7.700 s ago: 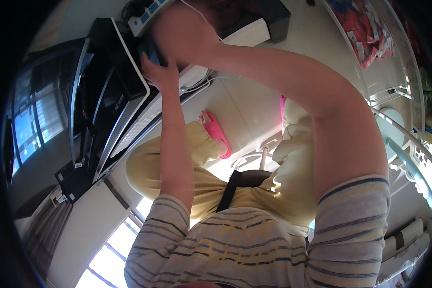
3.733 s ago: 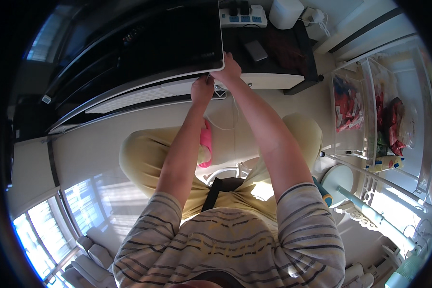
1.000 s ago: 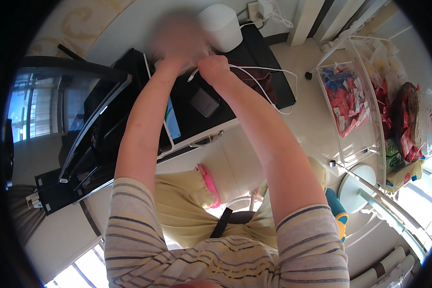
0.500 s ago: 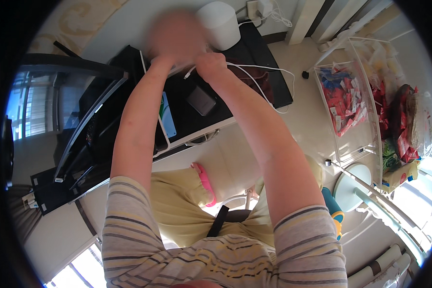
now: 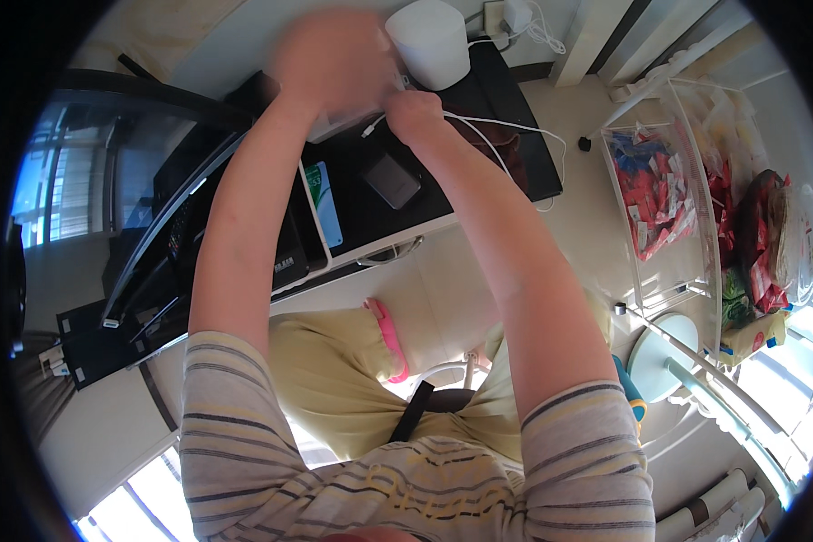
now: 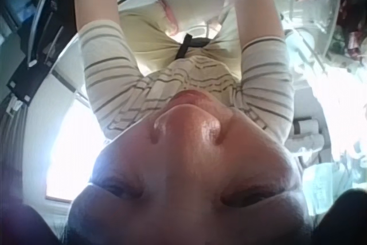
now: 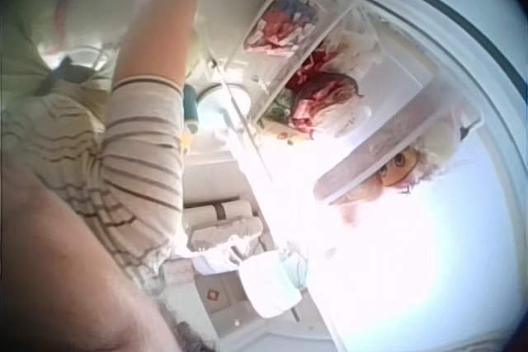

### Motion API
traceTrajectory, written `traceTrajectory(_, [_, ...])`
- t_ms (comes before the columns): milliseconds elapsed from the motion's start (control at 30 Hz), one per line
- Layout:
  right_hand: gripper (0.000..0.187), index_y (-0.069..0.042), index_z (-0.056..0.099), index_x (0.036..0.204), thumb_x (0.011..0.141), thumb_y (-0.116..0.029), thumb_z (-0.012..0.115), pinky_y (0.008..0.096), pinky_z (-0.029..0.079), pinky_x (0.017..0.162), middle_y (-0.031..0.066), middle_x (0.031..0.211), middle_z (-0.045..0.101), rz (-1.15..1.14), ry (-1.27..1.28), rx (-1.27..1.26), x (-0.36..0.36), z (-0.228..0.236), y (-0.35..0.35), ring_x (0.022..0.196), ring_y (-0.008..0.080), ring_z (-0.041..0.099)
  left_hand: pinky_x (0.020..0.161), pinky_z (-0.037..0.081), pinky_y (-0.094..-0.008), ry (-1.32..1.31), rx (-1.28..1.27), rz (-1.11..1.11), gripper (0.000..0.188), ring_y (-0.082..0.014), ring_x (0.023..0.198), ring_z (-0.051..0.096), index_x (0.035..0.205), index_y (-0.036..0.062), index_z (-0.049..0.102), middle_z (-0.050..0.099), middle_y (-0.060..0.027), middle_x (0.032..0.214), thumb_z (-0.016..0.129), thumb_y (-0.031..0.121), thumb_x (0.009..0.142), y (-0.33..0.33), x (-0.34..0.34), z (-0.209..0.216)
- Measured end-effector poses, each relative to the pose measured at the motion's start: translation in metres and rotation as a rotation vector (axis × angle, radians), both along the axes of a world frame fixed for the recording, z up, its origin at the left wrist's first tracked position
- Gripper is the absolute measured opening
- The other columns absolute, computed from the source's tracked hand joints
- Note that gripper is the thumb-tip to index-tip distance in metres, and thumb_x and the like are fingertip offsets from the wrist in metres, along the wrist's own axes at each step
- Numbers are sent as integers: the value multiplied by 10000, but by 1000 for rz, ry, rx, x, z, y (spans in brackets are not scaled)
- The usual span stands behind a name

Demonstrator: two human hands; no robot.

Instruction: The person sits on the floor and cleans a black TV stand using a brown cloth. They first organize a power strip and a white charger, then wipe the top surface of the stand, moving a remote control and a digital clock to clean underneath them. The person continues to wipe the front and side edges of the stand.

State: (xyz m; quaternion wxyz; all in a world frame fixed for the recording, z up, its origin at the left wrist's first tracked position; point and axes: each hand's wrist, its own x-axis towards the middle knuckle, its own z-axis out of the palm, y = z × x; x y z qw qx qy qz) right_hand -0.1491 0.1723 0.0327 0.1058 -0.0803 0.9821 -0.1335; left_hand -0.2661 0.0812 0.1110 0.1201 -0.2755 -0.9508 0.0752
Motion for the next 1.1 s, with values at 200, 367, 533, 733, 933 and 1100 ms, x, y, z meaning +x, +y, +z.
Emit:
traceTrajectory(200, [309,-180,601,1168,890,-118,483,401,501,875,80,1177,624,-27,164,-48,2,19,10,1104,272,595,859,462,-406,-158,460,115,348,-272,964,642,1044,111,660,677,-90,1012,773,223,734,-15,82,41])
traceTrajectory(367, [164,-85,643,942,826,-101,529,403,520,764,94,919,674,-130,308,-406,32,82,33,917,285,651,839,526,-323,-549,1309,196,413,-234,967,648,1140,-26,562,635,-138,1076,729,174,820,-60,113,60])
traceTrajectory(533, [310,-95,634,1148,902,-109,446,252,381,559,-7,651,504,-172,186,-930,102,164,65,602,100,459,960,494,-354,-1138,2053,-3,379,-260,1100,600,1225,-67,470,583,-183,1166,607,116,923,-66,200,101])
traceTrajectory(733, [468,-22,602,1133,986,-448,476,200,213,472,-71,619,335,-233,-35,-1454,208,215,47,509,32,258,1018,467,-419,-1338,2330,-212,279,-306,1156,557,1180,-27,496,559,-164,1222,568,83,934,-65,266,121])
traceTrajectory(933, [333,-27,596,1007,1002,-341,487,205,234,478,-68,625,355,-174,71,-1472,259,222,24,525,36,269,1048,439,-422,-1425,2496,-381,357,-297,1134,569,1179,-4,532,593,-160,1155,668,154,889,-67,310,130])
traceTrajectory(1100, [276,-27,586,967,1007,-280,482,204,271,504,-52,667,411,-122,357,-1323,277,218,14,563,42,327,1070,416,-435,-1464,2558,-515,392,-311,1212,514,1230,11,497,548,-159,1228,656,118,889,-74,328,131])
